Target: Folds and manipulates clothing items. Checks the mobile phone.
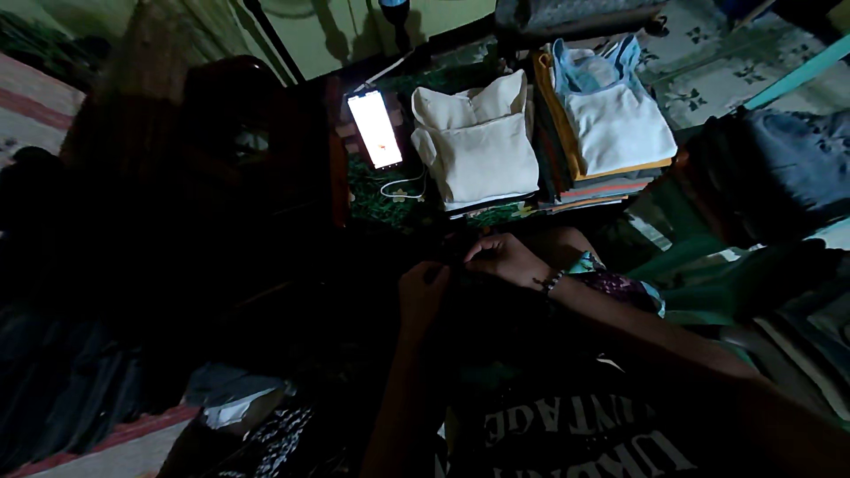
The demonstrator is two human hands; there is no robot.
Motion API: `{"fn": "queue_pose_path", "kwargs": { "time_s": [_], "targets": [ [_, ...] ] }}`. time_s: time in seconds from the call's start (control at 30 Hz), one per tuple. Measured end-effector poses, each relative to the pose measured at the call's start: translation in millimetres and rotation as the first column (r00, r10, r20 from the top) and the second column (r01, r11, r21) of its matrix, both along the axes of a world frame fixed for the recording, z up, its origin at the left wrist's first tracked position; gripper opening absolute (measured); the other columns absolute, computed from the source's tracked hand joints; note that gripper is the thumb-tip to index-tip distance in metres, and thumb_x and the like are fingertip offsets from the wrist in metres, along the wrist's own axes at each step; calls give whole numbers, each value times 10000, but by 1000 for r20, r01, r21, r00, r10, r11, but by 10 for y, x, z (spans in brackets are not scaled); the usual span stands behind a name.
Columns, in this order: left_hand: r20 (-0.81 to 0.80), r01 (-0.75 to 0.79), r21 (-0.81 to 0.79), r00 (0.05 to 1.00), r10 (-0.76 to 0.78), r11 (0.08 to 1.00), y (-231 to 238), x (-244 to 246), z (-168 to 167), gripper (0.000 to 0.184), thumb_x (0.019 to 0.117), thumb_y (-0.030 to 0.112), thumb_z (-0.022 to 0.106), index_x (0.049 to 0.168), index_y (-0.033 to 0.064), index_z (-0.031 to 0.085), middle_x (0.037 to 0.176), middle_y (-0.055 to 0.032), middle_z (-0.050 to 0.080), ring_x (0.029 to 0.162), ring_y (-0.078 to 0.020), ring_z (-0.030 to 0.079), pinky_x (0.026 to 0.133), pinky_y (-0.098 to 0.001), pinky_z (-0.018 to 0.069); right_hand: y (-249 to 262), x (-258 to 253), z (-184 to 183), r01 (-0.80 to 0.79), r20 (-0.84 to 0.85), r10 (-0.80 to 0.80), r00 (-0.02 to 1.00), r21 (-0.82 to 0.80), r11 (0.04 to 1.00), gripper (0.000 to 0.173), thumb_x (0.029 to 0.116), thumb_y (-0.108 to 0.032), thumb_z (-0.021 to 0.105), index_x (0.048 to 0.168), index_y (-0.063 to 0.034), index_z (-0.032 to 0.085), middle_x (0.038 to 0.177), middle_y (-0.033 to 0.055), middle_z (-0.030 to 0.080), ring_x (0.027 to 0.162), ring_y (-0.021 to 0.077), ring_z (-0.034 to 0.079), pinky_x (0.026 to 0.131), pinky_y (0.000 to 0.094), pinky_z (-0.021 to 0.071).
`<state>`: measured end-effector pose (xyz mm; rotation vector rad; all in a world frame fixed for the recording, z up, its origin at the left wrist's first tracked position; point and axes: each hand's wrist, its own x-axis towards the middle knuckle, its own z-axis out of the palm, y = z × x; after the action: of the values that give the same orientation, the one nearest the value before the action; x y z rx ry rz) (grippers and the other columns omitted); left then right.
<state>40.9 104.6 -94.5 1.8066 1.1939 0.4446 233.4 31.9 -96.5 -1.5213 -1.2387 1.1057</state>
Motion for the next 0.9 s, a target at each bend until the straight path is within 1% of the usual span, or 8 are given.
{"fn": "queue_pose_path", "kwargs": {
  "time_s": [0.17, 0.27, 0.33, 0.43, 0.6, 0.73, 0.83, 0.9],
  "targets": [
    [107, 21, -96, 994, -10, 995, 17, -63, -16, 184, 993, 210, 667, 1013, 47, 750, 897, -65, 724, 806, -132, 681, 762, -360, 580, -37, -66, 18, 11, 102, -10, 995, -8, 1000, 56, 907, -79, 746, 959, -58, 750, 819, 62, 718, 638, 131, 644, 607, 309, 563],
    [161, 18, -140, 987, 5, 990, 21, -62, -31, 173, 988, 202, 682, 995, 41, 746, 867, -53, 724, 769, -113, 679, 731, -321, 582, 19, -61, -1, -3, 149, 4, 989, -3, 1000, 61, 900, -92, 750, 947, -54, 757, 883, 49, 728, 764, 121, 675, 734, 333, 580],
    [174, 17, -160, 985, 11, 987, 16, -62, -26, 175, 991, 200, 681, 999, 36, 744, 873, -57, 729, 774, -120, 688, 731, -323, 589, 27, -69, 16, -5, 193, 6, 981, -8, 1000, 53, 898, -102, 750, 930, -62, 763, 894, 47, 729, 781, 134, 679, 747, 359, 582],
    [187, 13, -169, 982, 19, 986, -4, -60, 4, 172, 993, 200, 672, 997, 45, 748, 867, -55, 727, 769, -123, 682, 718, -327, 582, 3, -107, 30, 13, 263, -10, 965, -9, 1000, 16, 883, -96, 756, 883, -82, 761, 841, 51, 725, 718, 170, 670, 676, 403, 572],
    [199, 16, -153, 980, 15, 988, -3, -65, 1, 166, 996, 187, 669, 997, 40, 747, 854, -53, 725, 753, -112, 676, 705, -311, 575, 31, -120, 76, 11, 325, 8, 946, -56, 998, 50, 885, -121, 752, 883, -71, 755, 852, 70, 717, 740, 202, 670, 694, 454, 565],
    [203, 12, -153, 979, 19, 988, -10, -56, -1, 173, 996, 203, 674, 992, 49, 752, 855, -43, 730, 758, -111, 682, 710, -310, 580, 51, -107, 40, 11, 330, 12, 944, -68, 998, 47, 878, -116, 759, 878, -69, 760, 860, 74, 723, 763, 213, 677, 714, 472, 567],
    [252, 34, -186, 968, 14, 982, -2, -75, -8, 238, 1037, 223, 605, 1002, 38, 751, 869, -54, 730, 761, -131, 678, 711, -320, 579, 56, -104, 43, 19, 330, 14, 944, -98, 995, 49, 884, -131, 752, 898, -86, 765, 870, 70, 727, 778, 211, 681, 726, 479, 566],
    [264, 50, -187, 964, 1, 981, 8, -77, -15, 209, 1031, 199, 620, 1025, 31, 746, 870, -58, 733, 744, -127, 685, 694, -304, 589, 57, -101, 35, 26, 320, 7, 947, -100, 995, 61, 889, -138, 751, 912, -84, 768, 872, 71, 730, 780, 213, 684, 732, 479, 569]
  ]
}}
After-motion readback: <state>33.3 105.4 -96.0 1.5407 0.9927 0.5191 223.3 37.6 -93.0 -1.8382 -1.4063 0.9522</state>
